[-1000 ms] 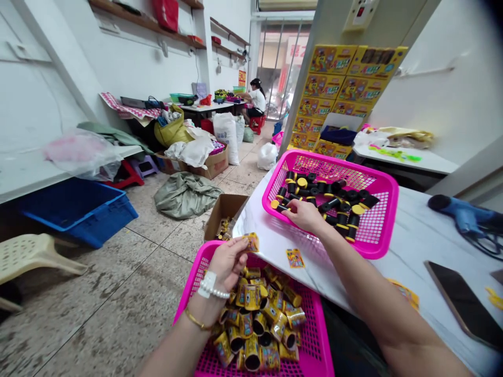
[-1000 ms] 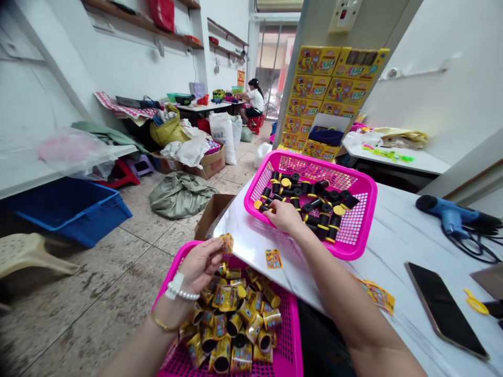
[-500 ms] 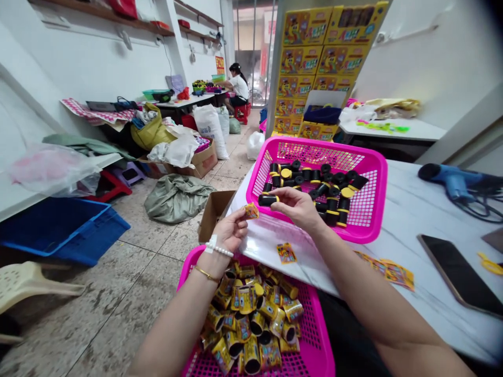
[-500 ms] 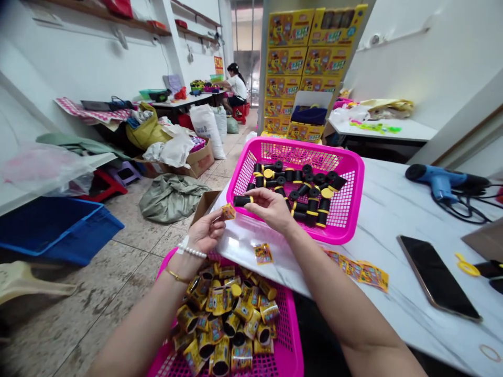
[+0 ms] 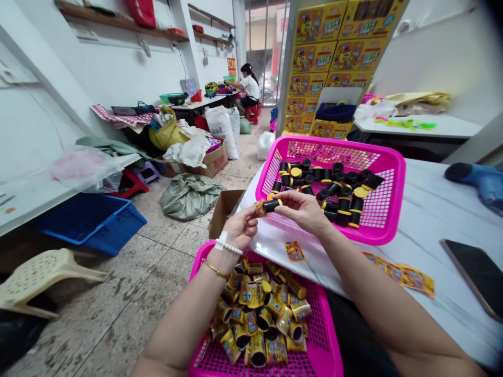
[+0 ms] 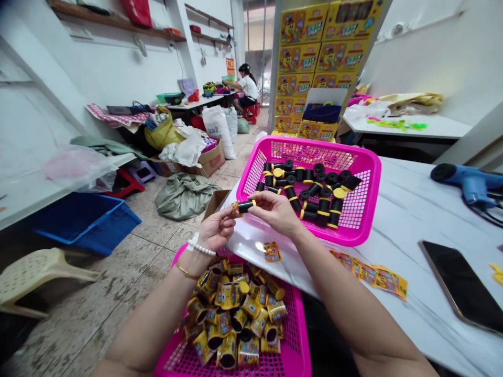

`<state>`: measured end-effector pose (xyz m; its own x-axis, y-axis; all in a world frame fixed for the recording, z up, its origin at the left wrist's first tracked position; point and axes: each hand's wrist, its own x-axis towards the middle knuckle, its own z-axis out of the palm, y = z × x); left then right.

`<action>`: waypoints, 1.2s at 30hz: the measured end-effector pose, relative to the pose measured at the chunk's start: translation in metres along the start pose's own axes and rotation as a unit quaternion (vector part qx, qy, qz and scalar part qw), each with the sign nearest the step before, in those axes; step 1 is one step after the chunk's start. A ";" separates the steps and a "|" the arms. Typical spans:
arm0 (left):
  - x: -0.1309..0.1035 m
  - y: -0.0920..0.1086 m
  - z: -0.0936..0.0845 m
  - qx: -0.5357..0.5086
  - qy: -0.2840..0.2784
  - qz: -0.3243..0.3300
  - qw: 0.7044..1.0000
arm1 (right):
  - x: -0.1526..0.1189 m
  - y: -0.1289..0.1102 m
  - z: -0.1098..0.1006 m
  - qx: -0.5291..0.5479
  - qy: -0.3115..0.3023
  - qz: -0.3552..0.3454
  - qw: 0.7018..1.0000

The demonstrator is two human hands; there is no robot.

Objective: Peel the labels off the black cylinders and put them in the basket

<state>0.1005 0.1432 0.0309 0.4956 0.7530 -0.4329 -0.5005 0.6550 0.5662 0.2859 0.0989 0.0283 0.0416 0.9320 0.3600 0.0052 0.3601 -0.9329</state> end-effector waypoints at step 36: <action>-0.013 -0.010 -0.021 0.217 -0.096 0.138 0.962 | -0.011 0.011 0.016 -0.162 -0.082 -0.142 0.973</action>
<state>0.0838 0.1280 0.0160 0.5295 0.8410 -0.1108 -0.3083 0.3125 0.8985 0.2694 0.0934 0.0146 -0.1667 0.8009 0.5751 0.3094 0.5963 -0.7408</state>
